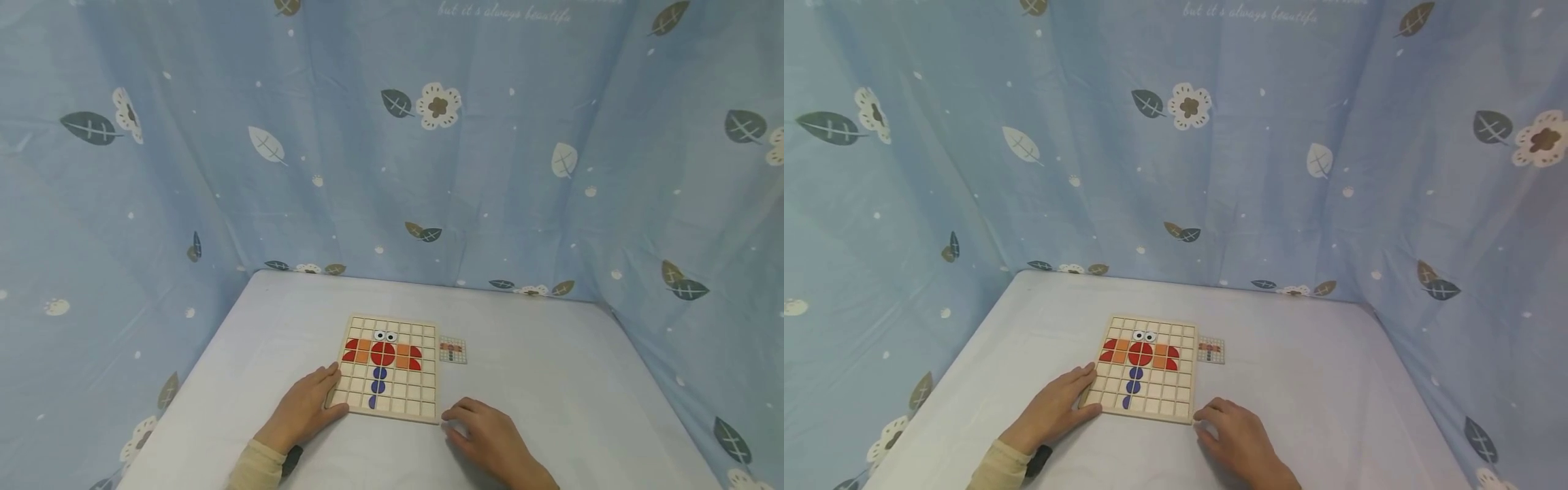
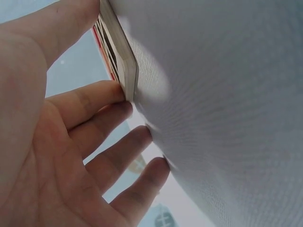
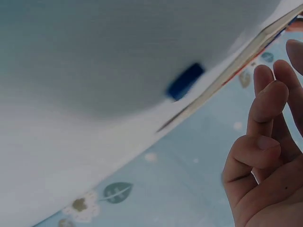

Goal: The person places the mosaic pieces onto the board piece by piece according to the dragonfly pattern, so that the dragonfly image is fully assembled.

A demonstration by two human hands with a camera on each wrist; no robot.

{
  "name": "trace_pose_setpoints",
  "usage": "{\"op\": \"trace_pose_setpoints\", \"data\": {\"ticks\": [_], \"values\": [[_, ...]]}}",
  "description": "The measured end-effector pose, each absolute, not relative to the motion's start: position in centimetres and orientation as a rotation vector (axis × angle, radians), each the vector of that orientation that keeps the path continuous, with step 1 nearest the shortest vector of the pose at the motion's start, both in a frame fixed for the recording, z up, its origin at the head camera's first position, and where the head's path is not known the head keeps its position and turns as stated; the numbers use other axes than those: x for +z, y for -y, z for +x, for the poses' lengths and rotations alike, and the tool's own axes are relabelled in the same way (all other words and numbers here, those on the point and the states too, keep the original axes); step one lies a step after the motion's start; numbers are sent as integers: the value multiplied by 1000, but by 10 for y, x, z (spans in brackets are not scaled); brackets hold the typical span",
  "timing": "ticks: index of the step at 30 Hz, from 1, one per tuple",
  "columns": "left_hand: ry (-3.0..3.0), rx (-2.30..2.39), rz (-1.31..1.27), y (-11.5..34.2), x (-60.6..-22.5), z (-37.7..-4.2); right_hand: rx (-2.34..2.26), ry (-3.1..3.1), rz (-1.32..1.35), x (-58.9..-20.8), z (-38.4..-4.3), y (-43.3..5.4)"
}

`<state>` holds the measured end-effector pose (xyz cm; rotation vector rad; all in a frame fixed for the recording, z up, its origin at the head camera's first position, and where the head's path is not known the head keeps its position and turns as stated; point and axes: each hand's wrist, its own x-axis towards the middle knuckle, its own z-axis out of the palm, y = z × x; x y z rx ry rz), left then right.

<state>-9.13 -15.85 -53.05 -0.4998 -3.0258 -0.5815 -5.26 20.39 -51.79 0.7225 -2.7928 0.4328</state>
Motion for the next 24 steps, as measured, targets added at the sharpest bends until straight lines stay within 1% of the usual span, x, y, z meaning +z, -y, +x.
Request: {"op": "trace_pose_setpoints", "data": {"ticks": [12,24], "values": [[3034,-598,-504,158,-526,-90,270,2934,408,-516,-40,-236],[3021,-582,-518,158,-526,-91,262,3008,370,-512,-43,-256]]}}
